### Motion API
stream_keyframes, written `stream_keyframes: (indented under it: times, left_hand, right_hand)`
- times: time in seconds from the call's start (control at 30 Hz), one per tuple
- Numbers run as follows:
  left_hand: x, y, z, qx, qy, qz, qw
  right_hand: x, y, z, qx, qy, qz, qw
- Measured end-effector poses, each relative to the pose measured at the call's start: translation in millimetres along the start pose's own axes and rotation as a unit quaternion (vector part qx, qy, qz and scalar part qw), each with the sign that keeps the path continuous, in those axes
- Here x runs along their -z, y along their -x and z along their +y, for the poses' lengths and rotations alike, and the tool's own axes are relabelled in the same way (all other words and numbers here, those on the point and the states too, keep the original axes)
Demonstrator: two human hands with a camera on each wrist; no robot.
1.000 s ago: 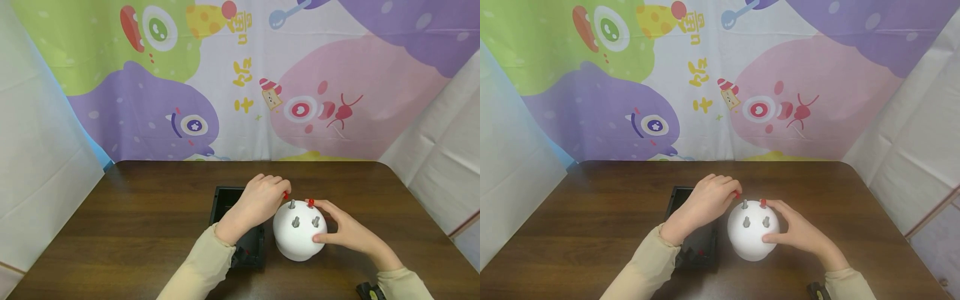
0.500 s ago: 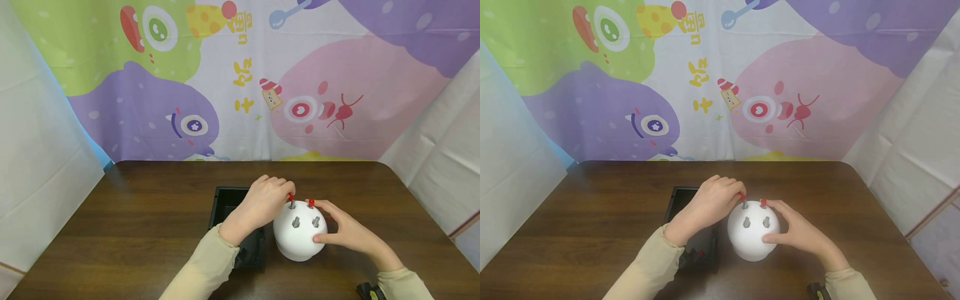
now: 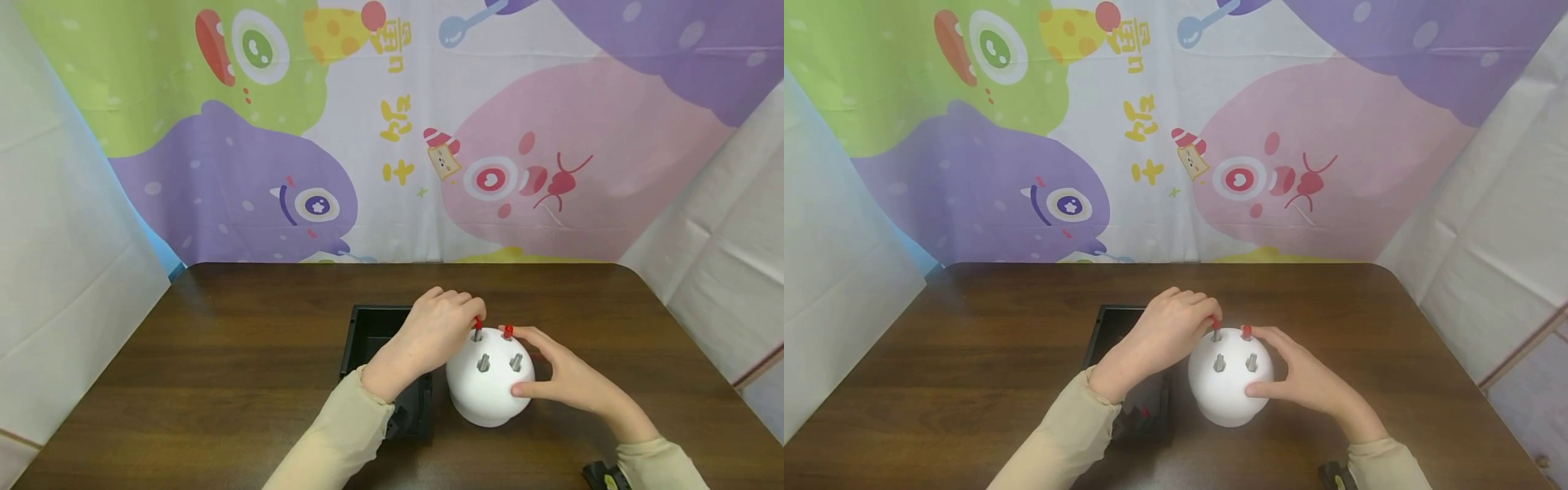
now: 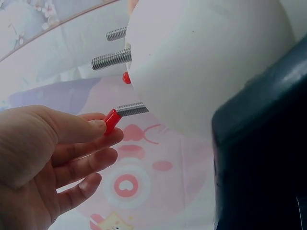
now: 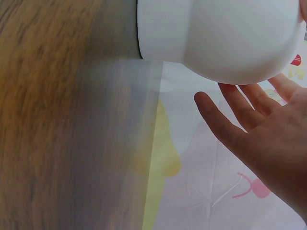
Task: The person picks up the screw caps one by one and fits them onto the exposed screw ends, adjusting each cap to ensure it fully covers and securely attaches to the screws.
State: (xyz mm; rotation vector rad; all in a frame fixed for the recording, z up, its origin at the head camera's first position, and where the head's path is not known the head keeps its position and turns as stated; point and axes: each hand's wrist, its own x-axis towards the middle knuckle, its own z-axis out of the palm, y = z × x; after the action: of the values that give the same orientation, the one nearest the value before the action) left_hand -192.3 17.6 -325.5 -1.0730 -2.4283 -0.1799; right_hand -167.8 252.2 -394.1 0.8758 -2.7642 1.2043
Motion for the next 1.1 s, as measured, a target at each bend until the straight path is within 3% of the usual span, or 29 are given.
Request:
stream_keyframes:
  times: [0.6, 1.1]
  left_hand:
    - [1.2, -2.5, 3.7, -0.002, -0.008, -0.016, 0.9998]
    - [0.7, -3.4, 5.5, -0.006, -0.016, -0.009, 0.9998]
  right_hand:
    - [0.3, 0.4, 0.7, -0.009, 0.006, -0.003, 1.0]
    - [0.5, 0.6, 0.1, -0.01, 0.01, -0.001, 1.0]
